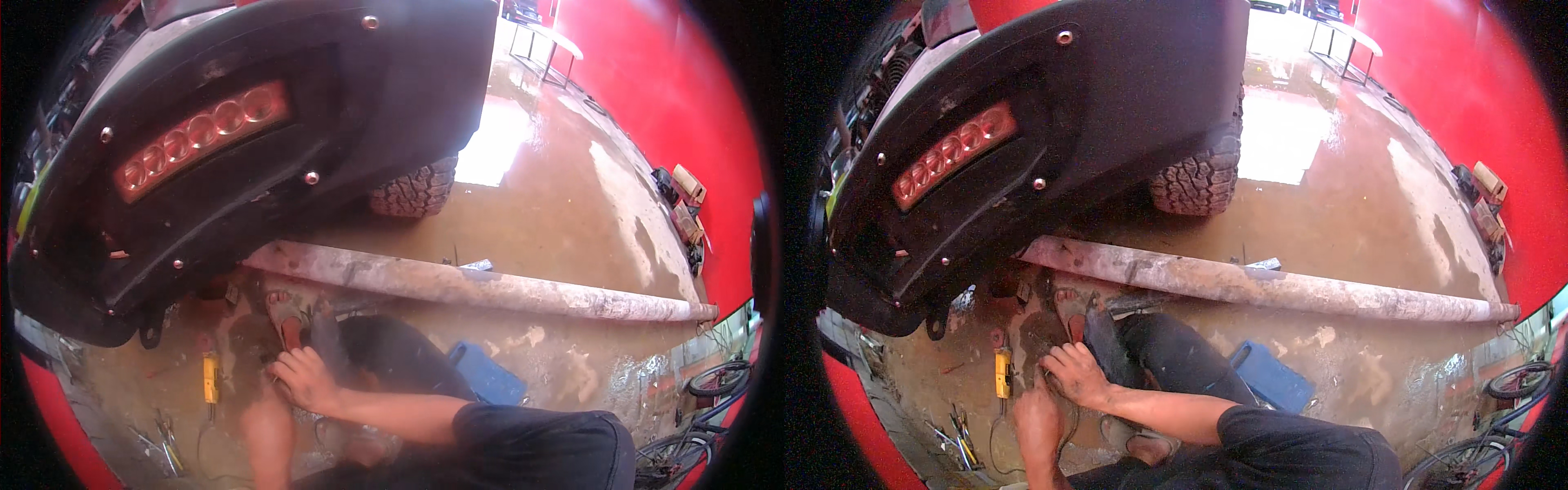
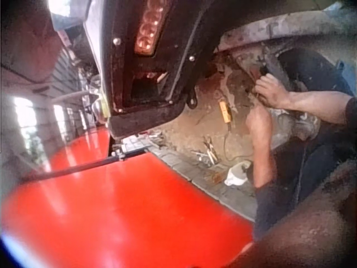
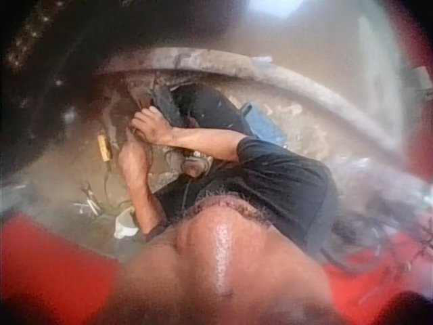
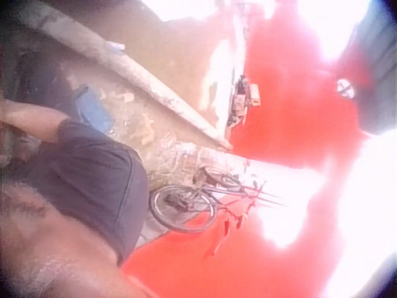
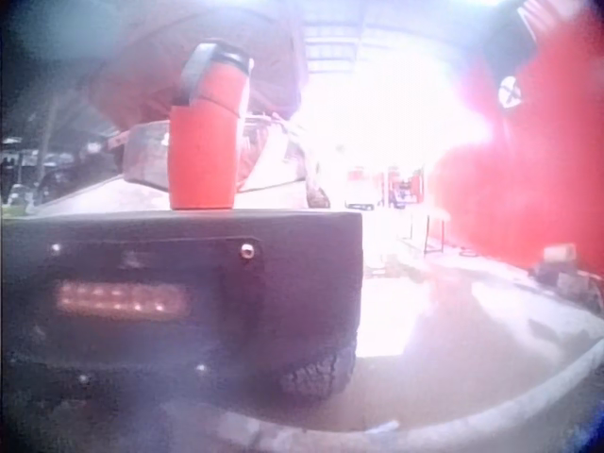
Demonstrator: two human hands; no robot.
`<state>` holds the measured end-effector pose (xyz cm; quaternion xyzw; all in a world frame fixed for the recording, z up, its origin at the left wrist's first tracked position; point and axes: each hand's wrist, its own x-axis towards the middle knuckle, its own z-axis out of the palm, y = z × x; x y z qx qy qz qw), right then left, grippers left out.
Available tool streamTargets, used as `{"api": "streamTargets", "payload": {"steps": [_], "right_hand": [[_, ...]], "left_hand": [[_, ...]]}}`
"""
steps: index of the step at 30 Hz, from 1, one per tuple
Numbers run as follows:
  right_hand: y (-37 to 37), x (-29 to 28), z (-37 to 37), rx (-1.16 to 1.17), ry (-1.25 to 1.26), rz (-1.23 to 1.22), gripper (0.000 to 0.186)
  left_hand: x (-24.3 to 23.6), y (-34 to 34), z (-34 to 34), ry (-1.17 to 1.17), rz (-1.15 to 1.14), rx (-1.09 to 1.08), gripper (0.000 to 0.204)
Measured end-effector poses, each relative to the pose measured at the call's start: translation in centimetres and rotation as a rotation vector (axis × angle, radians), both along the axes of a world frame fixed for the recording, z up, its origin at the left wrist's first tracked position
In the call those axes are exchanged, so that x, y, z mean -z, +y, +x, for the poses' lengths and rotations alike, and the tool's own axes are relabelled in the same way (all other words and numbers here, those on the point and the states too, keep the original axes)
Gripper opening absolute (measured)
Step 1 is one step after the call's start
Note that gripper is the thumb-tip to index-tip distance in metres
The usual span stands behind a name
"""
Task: The person uses a wrench to loosen and remove multiple bolts from a black vehicle component held in their lap. The person then handles the loose component and the wrench, placing the wrench down and manipulating the component by hand.
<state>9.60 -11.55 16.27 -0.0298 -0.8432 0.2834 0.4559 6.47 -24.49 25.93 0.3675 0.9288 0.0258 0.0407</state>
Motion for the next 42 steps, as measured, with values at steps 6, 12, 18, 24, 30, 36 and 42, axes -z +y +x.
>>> {"api": "streamTargets", "payload": {"steps": [6, 12, 18, 24, 30, 36, 42], "right_hand": [[0.5, 0.1, 0.3, -0.027, -0.022, -0.045, 0.031], [0.0, 0.4, -0.3, 0.000, -0.015, -0.015, 0.029], [0.5, 0.8, 1.6, -0.038, -0.067, -0.089, 0.025], [1.9, 0.9, 5.2, -0.098, -0.056, -0.165, 0.022], [2.5, 1.1, 4.2, -0.069, 0.008, -0.084, 0.026], [1.0, 1.2, 2.6, -0.047, -0.018, -0.041, 0.031], [0.7, 1.2, 1.7, -0.072, -0.032, -0.074, 0.027]], "left_hand": [[0.7, -0.3, -0.9, 0.086, 0.088, 0.106, 0.050], [0.9, -0.2, -0.3, 0.071, 0.100, -0.002, 0.045], [4.3, -0.5, -1.9, -0.085, 0.519, 0.124, 0.041], [10.9, 6.0, -7.5, 0.047, 0.748, 0.499, 0.039], [10.9, 5.5, -8.0, -0.007, 0.749, 0.539, 0.044], [5.1, 1.5, -6.7, -0.201, 0.481, 0.276, 0.047], [0.9, -0.9, -1.6, -0.105, 0.277, 0.116, 0.043]]}}
